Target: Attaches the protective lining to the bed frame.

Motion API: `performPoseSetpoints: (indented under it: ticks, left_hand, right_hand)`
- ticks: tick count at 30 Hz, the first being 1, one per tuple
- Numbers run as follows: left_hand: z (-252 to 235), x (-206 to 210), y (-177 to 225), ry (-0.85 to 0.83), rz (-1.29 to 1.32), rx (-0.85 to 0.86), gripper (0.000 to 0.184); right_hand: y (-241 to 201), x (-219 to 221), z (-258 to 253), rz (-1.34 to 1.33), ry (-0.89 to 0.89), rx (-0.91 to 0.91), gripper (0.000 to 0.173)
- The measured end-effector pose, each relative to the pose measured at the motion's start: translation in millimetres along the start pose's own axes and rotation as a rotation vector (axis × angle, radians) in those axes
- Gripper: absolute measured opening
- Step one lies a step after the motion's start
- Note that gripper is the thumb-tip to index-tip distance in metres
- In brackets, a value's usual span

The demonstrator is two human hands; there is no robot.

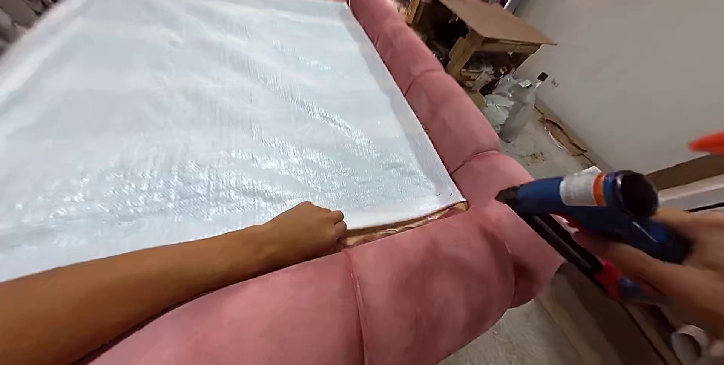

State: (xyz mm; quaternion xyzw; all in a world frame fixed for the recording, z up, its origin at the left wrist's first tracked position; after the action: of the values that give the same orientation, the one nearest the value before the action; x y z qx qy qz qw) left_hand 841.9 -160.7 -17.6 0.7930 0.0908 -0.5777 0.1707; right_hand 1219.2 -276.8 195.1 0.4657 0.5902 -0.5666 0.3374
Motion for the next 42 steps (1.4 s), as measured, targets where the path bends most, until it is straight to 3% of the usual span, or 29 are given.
performPoseSetpoints:
  ticks: [2, 5, 7, 9, 13, 16, 20, 22, 24, 29, 31, 37, 40, 42]
  left_hand:
    - [-0.3, -0.5, 6.3, 0.209, -0.146, 0.148, 0.024]
    - [2.4, 5.9, -0.5, 0.139, 0.032, 0.028, 0.026]
    - [-1.0, 11.2, -9.4, 0.027, 0.215, -0.137, 0.024]
    - [-10.1, 15.0, -14.3, 0.018, 0.259, -0.212, 0.032]
    - [-60.7, 34.3, 4.7, 0.005, 0.064, -0.116, 0.027]
    - [-96.9, 40.7, 19.3, 0.011, -0.053, 0.000, 0.028]
    - [-99.4, 33.6, 25.7, 0.197, -0.087, 0.122, 0.030]
    - [-100.1, 40.9, 19.1, 0.080, 0.075, 0.058, 0.023]
    - [-103.4, 46.6, 9.6, -0.108, 0.281, -0.082, 0.014]
    - [-102.1, 51.1, 4.3, -0.290, 0.471, -0.118, 0.017]
    - [-98.1, 50.2, 5.8, -0.270, 0.438, -0.099, 0.019]
    - [-73.5, 43.5, 4.0, 0.058, 0.171, -0.133, 0.025]
    - [-45.3, 34.9, -1.1, 0.050, 0.124, -0.139, 0.024]
    - [-36.9, 11.7, 6.2, -0.160, 0.012, -0.224, 0.026]
  right_hand:
    - [-12.6, 9.4, -46.8, 0.156, -0.071, -0.275, 0.031]
    - [-20.8, 42.7, -109.5, 0.183, -0.260, -0.563, 0.023]
    - [-22.6, 71.3, -139.6, 0.212, -0.461, -0.597, 0.017]
    - [-21.8, 96.8, -163.3, 0.292, -0.653, -0.569, 0.014]
    - [-16.7, 127.1, -187.7, 0.472, -0.883, -0.595, 0.024]
    - [-17.6, 126.7, -194.8, 0.529, -0.894, -0.660, 0.023]
    - [-8.2, 116.5, -195.6, 0.404, -0.798, -0.784, 0.015]
    - [-15.9, 113.5, -191.9, 0.449, -0.859, -0.687, 0.014]
    - [-38.6, 112.7, -184.1, 0.539, -0.981, -0.464, 0.019]
    - [-39.3, 132.8, -180.4, 0.551, -1.011, -0.507, 0.027]
    - [-42.3, 143.3, -178.7, 0.562, -1.002, -0.561, 0.030]
    - [-52.3, 155.3, -172.6, 0.591, -1.021, -0.611, 0.032]
    - [-53.2, 150.3, -175.7, 0.503, -1.008, -0.586, 0.029]
    - [-44.5, 150.6, -178.5, 0.370, -0.921, -0.697, 0.029]
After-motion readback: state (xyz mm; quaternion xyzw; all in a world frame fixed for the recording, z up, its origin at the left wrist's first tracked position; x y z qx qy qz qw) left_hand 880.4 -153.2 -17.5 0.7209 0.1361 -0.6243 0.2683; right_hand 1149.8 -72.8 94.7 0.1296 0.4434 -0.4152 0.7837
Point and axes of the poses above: each hand's wrist, its own z-axis away from the middle knuckle, its own x-axis out of the palm, y = z × x, the point moved 4 cm from there along -z, towards the middle knuckle, and after that the axes turned 10 degrees about y, right-handed, at the moved point
